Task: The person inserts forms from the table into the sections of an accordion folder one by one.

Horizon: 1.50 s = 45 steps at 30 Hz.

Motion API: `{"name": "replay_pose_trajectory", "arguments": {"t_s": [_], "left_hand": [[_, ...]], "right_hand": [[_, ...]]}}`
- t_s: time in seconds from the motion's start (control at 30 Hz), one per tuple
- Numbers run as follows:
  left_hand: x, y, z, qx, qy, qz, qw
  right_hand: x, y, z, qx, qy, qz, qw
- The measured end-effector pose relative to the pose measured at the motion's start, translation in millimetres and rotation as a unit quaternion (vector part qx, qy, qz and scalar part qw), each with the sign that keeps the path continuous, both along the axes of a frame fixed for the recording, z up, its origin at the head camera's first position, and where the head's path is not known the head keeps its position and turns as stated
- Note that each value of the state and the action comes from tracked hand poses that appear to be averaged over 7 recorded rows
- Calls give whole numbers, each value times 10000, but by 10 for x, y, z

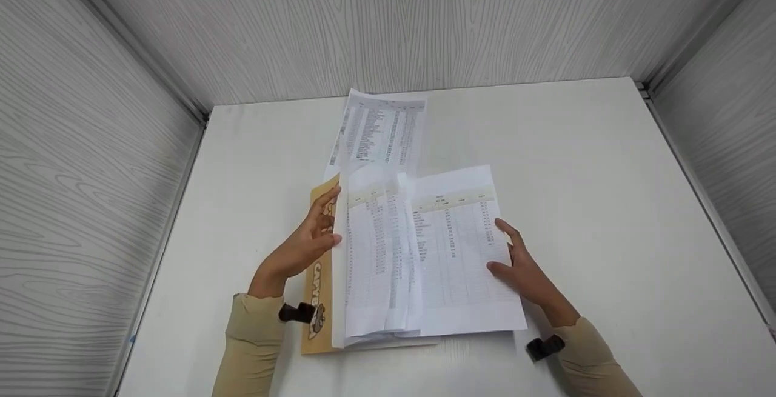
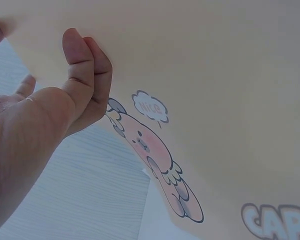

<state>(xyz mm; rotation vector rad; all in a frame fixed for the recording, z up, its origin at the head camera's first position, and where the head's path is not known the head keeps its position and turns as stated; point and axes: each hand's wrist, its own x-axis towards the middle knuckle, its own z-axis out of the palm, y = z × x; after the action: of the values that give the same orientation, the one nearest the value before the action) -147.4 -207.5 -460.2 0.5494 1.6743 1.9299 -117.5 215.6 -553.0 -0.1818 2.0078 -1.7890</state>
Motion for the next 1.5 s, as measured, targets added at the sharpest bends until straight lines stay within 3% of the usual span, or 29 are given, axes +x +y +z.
{"name": "replay_pose_trajectory", "arguments": {"t_s": [0.33,0.63,0.83,1.03,1.13,1.3,1.5], "left_hand": [[7,27,-16,-27,-42,-2,10000],[30,28,-4,-11,-129,122,9998],[25,23,-15,70,-169,96,9998],[14,-3,-19,118,-65,21,9999],[18,-8,-16,120,-34,-9,9999],[24,1,-23,97,-82,-13,9999],[33,17,-21,141,-130,4,9998]], "right_hand": [[-57,-210,45,75,104,128,9998],[-49,-592,41,114,152,38,9998],[-66,-631,43,122,284,368,9988],[-250,-450,20,-329,-109,567,9978],[-322,-438,-11,-298,-290,623,9972],[-348,-585,-31,-79,-359,603,9975],[-346,-776,-35,-192,-400,537,9976]]}}
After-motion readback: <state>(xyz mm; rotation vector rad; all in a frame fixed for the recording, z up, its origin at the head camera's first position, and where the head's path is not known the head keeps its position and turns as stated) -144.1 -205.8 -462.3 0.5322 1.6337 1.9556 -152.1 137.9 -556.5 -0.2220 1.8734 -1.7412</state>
